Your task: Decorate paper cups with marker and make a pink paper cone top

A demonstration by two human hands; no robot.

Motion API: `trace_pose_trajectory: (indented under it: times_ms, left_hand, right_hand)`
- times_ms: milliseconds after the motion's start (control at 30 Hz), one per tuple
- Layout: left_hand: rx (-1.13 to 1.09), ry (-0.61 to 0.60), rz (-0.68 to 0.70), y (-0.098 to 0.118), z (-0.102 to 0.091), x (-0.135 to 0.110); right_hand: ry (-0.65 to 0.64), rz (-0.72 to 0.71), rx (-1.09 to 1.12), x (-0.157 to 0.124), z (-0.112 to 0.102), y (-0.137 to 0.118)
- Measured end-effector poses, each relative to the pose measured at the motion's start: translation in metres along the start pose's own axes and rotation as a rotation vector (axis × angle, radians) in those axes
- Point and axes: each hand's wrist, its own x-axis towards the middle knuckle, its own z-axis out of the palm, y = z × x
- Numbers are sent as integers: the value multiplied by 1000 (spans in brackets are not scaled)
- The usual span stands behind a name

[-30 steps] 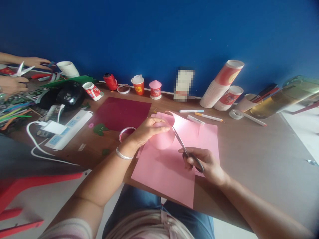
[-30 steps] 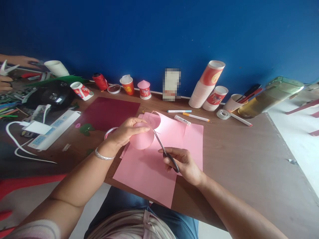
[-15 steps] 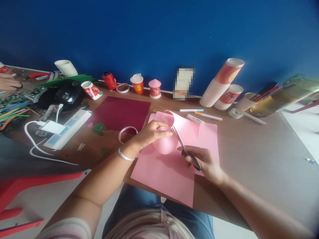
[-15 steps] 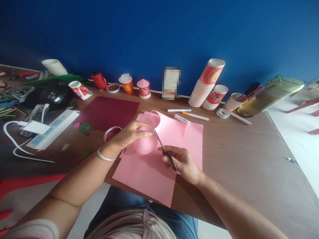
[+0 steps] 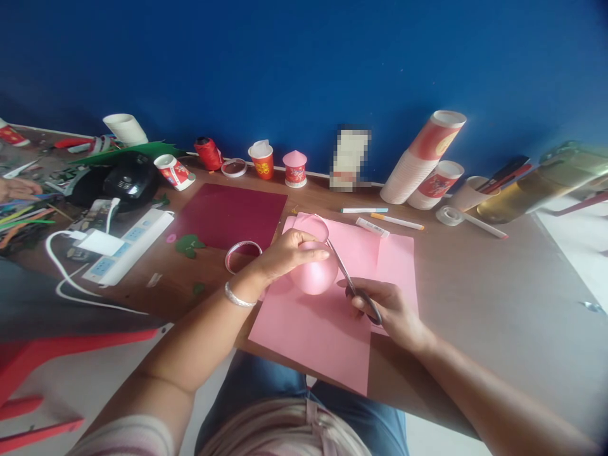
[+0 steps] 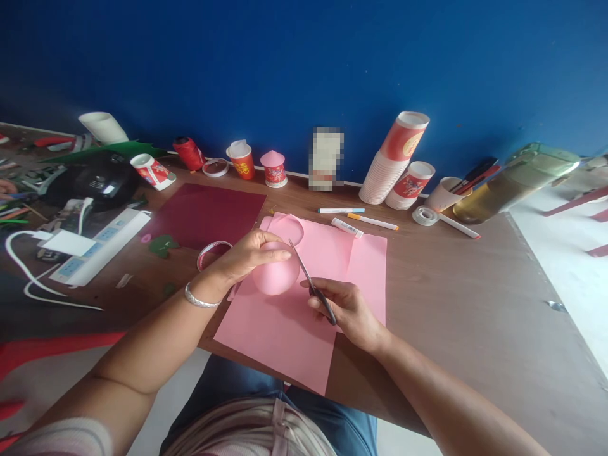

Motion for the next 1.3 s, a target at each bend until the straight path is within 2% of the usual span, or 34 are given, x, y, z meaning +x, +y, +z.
trace_pose_trajectory:
  times_ms: [100,467,633,833,1067,1233,1300]
  left_hand:
    - [-9,-53,-10,1,-1,0]
    - [29,-71,-25,-5,-5,2]
    - [25,-176,-24,-5,-6,3]
    - [15,-218,7,-5,-7,3]
    - [15,-180,-16,-6,-7,3]
    - [32,-40,-22,-9,-7,3]
    - [40,-27,-27,-10,-7,3]
  right_hand:
    - [1,10,4,0,0,0]
    - [4,-3,-29,1,0,2]
    - [-8,-5,-82,1,0,-1]
    - [-13,-5,-93,1,-1,0]
    - [-5,-3,-91,2,1,1]
    - [20,-22,-104,1,0,0]
    - [22,-34,-126,1,-1,1]
